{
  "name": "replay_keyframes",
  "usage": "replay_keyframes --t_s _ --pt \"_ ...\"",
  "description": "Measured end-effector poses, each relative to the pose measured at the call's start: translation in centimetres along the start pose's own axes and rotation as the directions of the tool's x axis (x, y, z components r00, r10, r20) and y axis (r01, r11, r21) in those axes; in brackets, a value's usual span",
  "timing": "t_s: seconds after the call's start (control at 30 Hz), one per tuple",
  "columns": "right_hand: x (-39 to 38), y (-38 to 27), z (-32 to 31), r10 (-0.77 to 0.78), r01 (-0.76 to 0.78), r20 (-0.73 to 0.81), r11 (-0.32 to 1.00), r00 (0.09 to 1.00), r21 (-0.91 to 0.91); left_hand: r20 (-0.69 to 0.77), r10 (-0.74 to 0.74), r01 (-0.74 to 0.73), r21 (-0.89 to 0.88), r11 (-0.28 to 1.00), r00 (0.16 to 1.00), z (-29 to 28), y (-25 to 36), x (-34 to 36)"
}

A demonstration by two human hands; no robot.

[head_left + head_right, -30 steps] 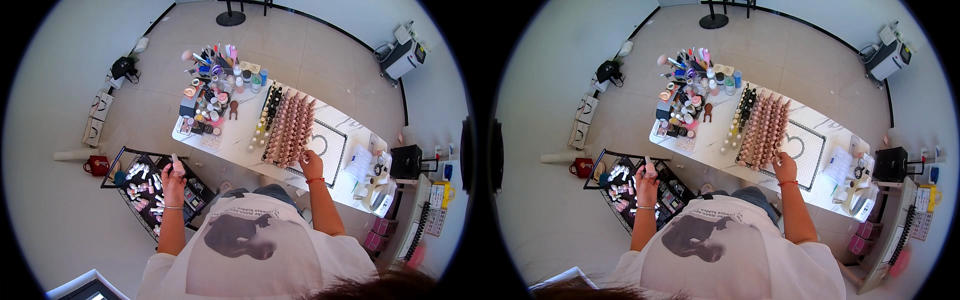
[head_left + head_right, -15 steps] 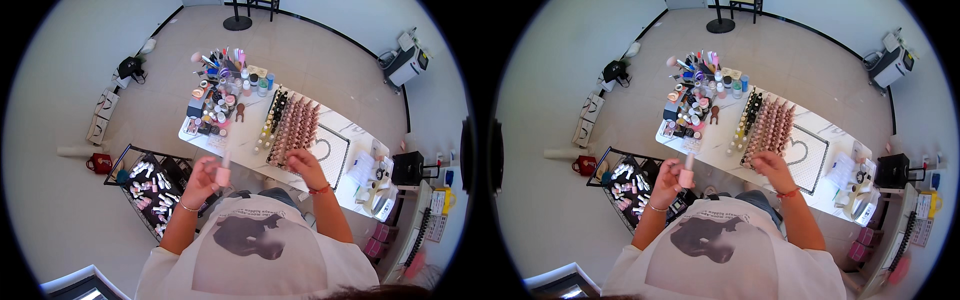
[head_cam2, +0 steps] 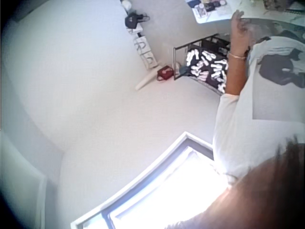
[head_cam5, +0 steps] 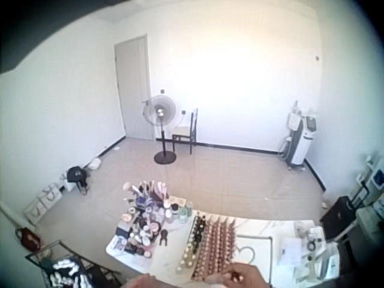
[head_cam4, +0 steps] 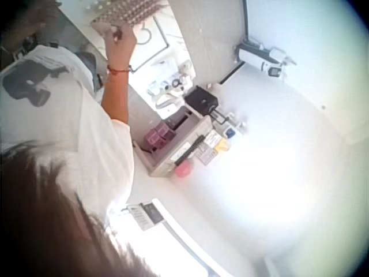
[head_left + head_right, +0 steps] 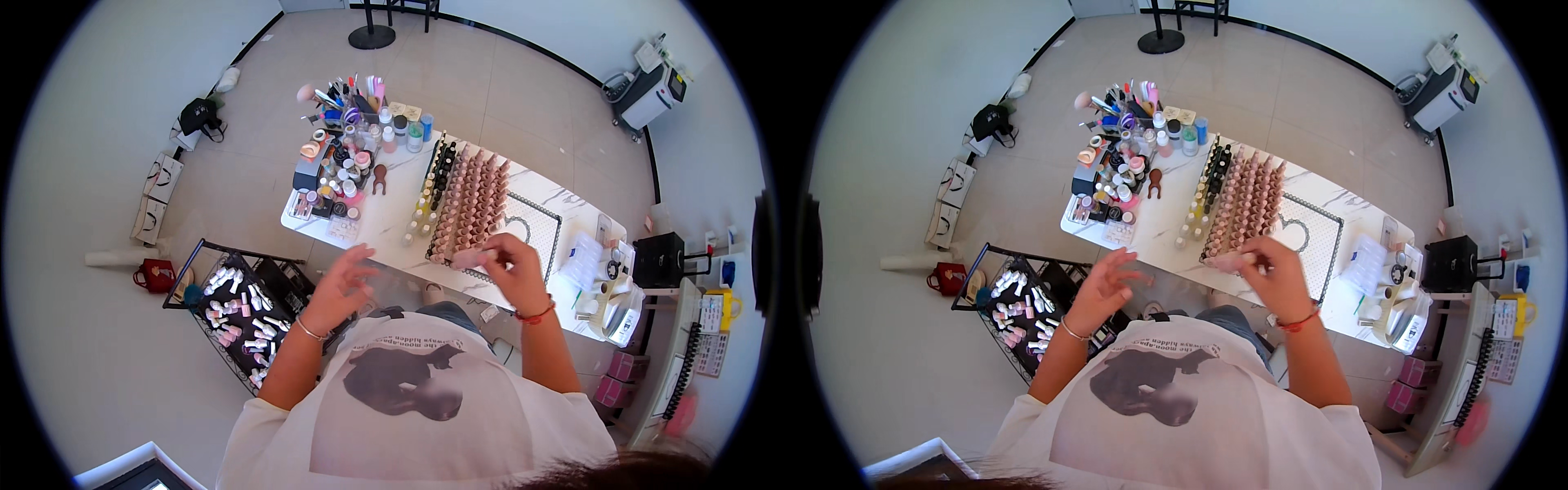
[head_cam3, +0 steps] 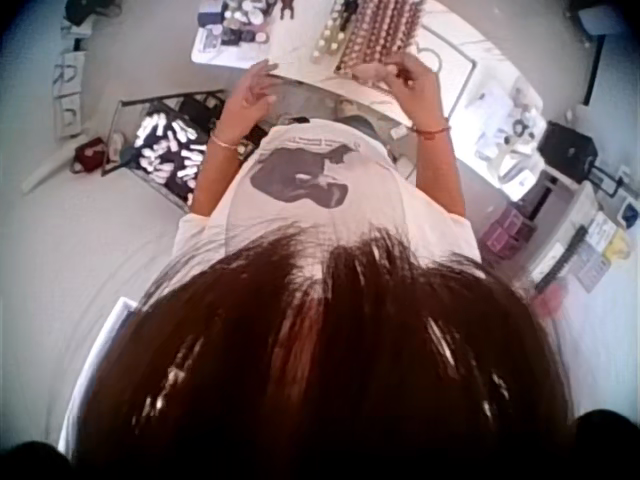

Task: The person repeatedly picks up small bottles from a black rolling cart and places them into a white grid organizer on a table. They handle the bottles one at a time, transferring them from the cart to the organizer.

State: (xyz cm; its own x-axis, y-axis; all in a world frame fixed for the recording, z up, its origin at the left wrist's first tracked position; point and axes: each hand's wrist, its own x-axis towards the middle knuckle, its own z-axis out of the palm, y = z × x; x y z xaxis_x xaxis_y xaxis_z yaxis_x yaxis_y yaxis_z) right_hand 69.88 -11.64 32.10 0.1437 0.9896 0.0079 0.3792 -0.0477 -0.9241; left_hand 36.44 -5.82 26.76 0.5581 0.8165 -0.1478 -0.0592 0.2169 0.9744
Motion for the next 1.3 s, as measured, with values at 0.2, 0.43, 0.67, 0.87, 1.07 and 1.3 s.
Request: replay_keyframes --t_s 0.2,0.43,0.67,0.87,1.07,1.3 --pt "-1.9 8.3 -2.8 0.140 -0.199 -0.171 0.892 0.975 -0.405 -0.289 -0.077 0.105 0.080 0.991 0.954 -5.5 -3.0 -2.1" --pt "-2.2 16.7 -0.3 0.079 -0.119 -0.091 0.763 0.993 -0.635 -0.436 -0.118 0.170 0.083 0.982 0.892 -8.3 -3.9 -3.6" --pt "-0.7 18.1 1.8 0.160 -0.191 -0.110 0.688 0.981 -0.700 -0.466 -0.165 0.211 0.049 0.976 0.869 -9.5 -5.5 -5.3" --pt "-0.5 18.7 2.0 0.153 -0.164 -0.078 0.700 0.985 -0.695 -0.513 -0.178 0.231 0.041 0.972 0.840 -11.0 -6.7 -7.6" --pt "-0.3 18.2 2.3 0.129 -0.166 -0.106 0.709 0.986 -0.685 -0.588 -0.193 0.221 -0.025 0.975 0.785 -13.2 -7.4 -11.0" --pt "0.1 18.1 2.2 0.171 -0.172 -0.073 0.691 0.983 -0.702 -0.629 -0.228 0.245 -0.062 0.968 0.743 -17.4 -10.8 -16.3"
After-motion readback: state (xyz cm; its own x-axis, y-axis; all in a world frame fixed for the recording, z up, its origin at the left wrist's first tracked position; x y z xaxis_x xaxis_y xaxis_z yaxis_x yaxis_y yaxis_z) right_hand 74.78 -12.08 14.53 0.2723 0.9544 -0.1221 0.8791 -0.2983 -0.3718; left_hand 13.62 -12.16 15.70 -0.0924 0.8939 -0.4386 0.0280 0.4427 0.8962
